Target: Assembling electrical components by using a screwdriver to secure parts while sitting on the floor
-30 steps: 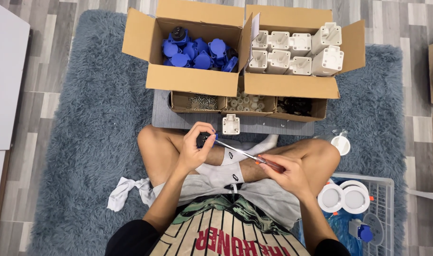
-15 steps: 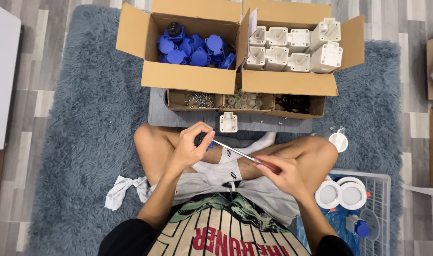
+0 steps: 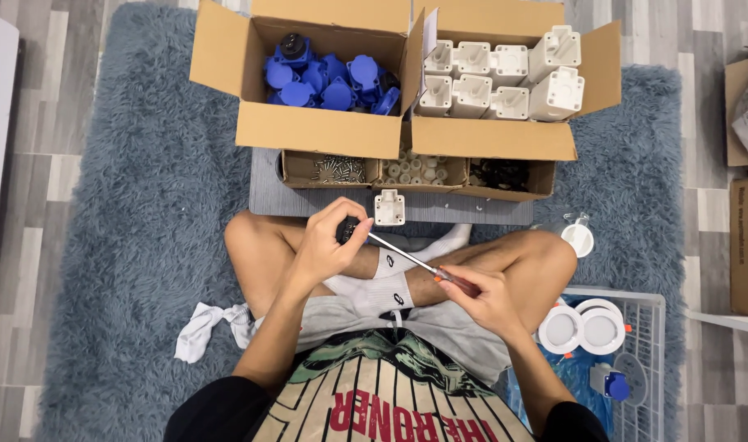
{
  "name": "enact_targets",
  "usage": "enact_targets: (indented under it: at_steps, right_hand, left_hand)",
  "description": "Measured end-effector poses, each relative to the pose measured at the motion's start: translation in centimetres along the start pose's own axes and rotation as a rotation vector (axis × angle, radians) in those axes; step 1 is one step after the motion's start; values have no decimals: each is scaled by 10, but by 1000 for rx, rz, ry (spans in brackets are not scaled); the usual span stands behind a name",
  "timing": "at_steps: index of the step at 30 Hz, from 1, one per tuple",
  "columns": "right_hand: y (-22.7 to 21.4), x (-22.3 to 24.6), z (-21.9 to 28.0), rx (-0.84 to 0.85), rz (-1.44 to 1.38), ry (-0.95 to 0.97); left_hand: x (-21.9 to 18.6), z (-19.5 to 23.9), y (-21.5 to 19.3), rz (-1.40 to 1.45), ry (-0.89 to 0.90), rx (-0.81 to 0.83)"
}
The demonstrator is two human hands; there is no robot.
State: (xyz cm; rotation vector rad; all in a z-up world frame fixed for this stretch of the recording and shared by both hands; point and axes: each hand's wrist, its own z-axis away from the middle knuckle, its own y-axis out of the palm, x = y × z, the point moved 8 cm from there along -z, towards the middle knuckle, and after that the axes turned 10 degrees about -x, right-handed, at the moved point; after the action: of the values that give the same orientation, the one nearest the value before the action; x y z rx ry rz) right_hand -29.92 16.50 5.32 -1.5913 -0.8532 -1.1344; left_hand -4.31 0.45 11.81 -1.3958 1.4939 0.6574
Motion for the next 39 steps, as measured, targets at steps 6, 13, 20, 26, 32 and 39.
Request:
enact_targets:
  at_steps: [6, 13, 20, 26, 32, 39]
  right_hand:
    - [-1, 25, 0, -34, 285, -309]
    - [15, -46, 13, 101, -149, 355]
    - [44, -65, 39, 94, -624, 596]
    - [36, -55, 31, 21, -243, 350]
    - [27, -7, 9, -36, -90, 184]
    - [17, -7, 10, -33, 17, 50]
  left_hand:
    - [2, -1, -1, 23, -28, 81]
    - [3, -4, -1, 5, -14, 144]
    - [-9, -15, -7, -47, 53, 89]
    - [-1, -16, -10, -86, 71, 33]
    - [2, -21, -7, -116, 104, -50]
    - [-9, -23, -5, -122, 91, -35]
